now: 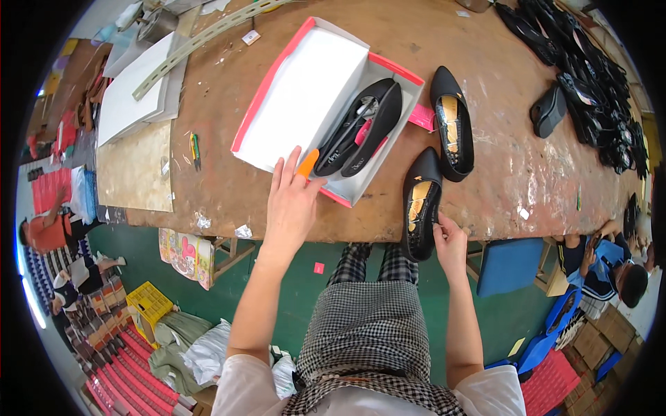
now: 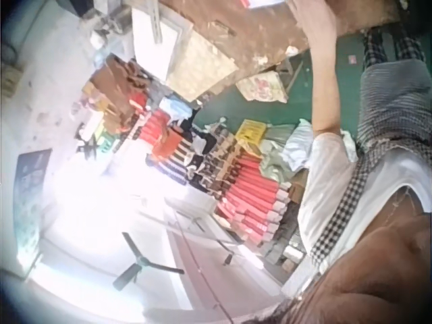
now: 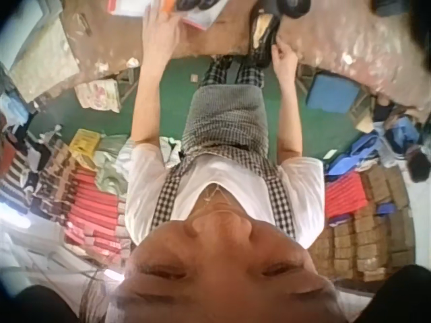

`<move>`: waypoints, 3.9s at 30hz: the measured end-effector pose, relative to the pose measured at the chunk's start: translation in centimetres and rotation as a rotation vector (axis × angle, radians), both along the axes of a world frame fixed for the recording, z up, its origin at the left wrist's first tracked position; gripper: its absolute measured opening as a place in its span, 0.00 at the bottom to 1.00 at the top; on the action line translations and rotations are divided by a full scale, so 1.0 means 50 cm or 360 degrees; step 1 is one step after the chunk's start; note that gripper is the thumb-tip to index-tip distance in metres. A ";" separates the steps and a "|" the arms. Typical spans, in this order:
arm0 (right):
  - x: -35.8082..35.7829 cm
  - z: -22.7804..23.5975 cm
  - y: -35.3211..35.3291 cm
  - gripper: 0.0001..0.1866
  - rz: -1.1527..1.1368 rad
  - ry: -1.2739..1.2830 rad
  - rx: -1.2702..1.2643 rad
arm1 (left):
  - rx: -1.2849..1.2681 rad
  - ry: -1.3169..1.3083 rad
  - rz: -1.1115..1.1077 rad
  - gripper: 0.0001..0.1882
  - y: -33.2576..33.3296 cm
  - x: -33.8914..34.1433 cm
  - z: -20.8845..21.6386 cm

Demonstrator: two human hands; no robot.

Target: The person cleans a black flat shoe with a small orange tool and places it into a pink shoebox. They then retrieve a white tissue, wrap the shoe, and close the box. The person carries the box to a nearby blue bin and places it inside. They return to the table, pick up another shoe, and repeat the cleaning and packaging process.

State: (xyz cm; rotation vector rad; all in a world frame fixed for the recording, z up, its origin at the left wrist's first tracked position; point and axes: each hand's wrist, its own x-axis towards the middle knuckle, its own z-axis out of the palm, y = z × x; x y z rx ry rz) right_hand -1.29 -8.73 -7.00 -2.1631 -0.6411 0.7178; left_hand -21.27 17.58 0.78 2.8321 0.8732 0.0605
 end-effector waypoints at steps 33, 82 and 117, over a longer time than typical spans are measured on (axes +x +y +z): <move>0.028 -0.014 0.009 0.14 0.0395 -0.0207 -0.0352 | -0.0705 -0.0340 -0.0101 0.14 0.281 0.052 0.233; 0.118 0.214 0.157 0.41 0.2234 -0.0316 0.0038 | -0.1154 -0.1041 0.1742 0.14 -0.320 0.025 -0.045; 0.044 -0.005 0.388 0.11 0.2461 -0.0941 0.0664 | -0.0772 -0.1201 0.1905 0.08 -0.272 -0.001 -0.079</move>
